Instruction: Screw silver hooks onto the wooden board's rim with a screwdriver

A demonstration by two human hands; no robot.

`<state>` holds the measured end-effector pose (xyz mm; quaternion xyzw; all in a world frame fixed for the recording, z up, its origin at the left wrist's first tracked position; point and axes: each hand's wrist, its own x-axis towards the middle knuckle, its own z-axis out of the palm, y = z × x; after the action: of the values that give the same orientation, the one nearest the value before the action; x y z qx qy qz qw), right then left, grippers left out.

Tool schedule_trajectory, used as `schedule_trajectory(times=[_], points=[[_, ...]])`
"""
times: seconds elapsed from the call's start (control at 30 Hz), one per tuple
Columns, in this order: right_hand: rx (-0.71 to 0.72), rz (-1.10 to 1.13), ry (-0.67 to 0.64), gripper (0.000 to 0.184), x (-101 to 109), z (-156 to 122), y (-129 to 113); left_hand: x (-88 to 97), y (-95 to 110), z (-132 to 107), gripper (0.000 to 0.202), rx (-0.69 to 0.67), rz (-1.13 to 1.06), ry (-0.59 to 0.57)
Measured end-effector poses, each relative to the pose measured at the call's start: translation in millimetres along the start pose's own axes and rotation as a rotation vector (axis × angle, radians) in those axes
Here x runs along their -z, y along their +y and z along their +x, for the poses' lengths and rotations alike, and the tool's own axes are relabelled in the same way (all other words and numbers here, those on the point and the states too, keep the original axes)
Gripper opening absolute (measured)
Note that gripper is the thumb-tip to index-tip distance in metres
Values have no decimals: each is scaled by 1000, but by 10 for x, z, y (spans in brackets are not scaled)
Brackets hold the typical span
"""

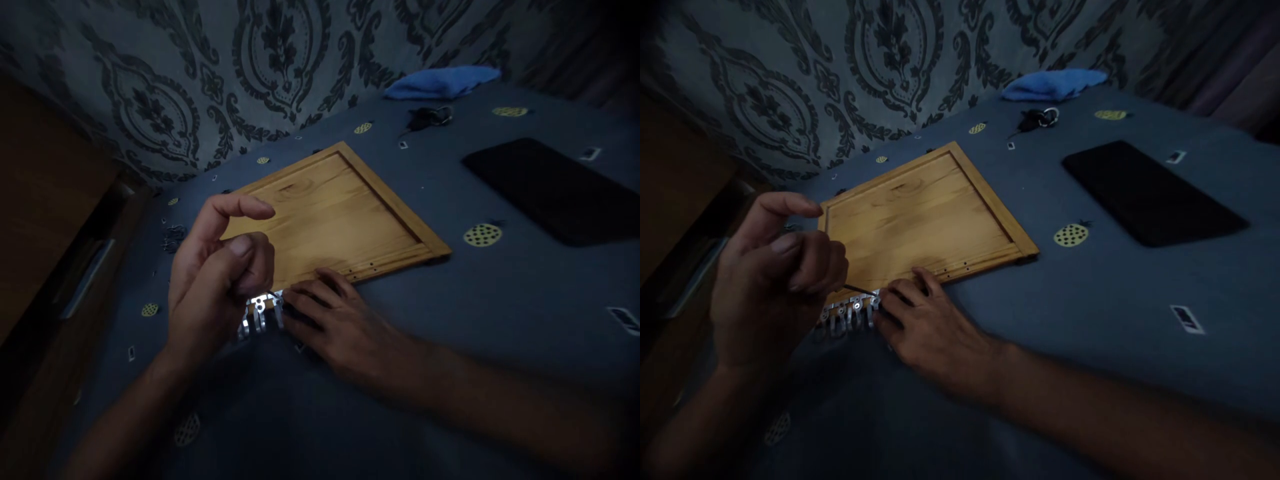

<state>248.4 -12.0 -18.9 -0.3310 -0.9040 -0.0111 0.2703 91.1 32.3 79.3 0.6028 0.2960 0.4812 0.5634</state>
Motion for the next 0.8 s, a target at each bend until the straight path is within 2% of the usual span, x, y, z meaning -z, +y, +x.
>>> schedule_trajectory(times=[0.1,0.17,0.33,0.4,0.57,0.8], points=[[11,-10,9,23,3,-4,1,57,7,46,11,31,-34,-92],[16,-11,19,22,-14,-9,3,96,13,74,11,32,-7,-105],[5,-12,53,22,-68,-12,9,137,38,38,11,-45,317,91],[-2,2,58,22,-68,-8,9,112,51,-15,14,-82,375,139],[5,33,18,25,-36,-5,5,17,55,-75,12,-23,160,79],[-1,21,6,24,-35,-10,4,22,15,38,13,17,16,17]])
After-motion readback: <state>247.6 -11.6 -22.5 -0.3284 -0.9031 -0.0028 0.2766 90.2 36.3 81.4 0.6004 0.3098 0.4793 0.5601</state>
